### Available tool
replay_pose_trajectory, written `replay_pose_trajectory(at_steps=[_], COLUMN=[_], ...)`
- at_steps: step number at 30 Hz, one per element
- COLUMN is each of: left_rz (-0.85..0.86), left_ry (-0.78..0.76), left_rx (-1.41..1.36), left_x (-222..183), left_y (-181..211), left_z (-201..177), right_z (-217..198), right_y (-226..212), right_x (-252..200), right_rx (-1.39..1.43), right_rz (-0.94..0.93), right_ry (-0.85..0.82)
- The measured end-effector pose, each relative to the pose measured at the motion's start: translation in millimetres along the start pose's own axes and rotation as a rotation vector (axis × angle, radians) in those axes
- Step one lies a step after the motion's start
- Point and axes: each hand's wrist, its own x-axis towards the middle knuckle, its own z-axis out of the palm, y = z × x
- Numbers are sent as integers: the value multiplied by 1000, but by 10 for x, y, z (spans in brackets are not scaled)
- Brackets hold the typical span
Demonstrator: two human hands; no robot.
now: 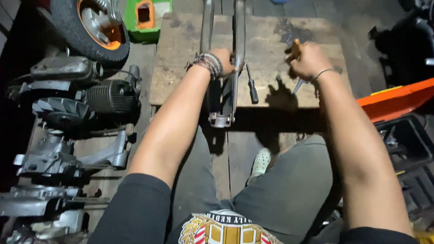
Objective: Cleaning a motorcycle swingarm by scraping and brushing off dirt and debris.
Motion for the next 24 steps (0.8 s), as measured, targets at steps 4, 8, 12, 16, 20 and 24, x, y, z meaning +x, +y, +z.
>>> replay_pose_trajectory(at_steps=[4,8,12,16,20,24], left_rz=[10,-18,-62,-63,-75,-76], left_ry=[-24,22,72,73,74,69], left_rx=[187,42,-87,-123,-146,-180], left_x=[368,263,351,393,475,600], left_y=[-192,-321,-420,-471,-593,-757], left_z=[186,127,98,98,106,149], right_z=[-316,-389,-71,-198,-149,44], right_y=[-206,-526,-397,-613,-782,-770], right_x=[-48,-108,140,185,347,538], right_rx=[132,38,-34,-15,29,7], right_rz=[49,103,63,68,98,101], right_ry=[-127,-177,-190,-204,-231,-175])
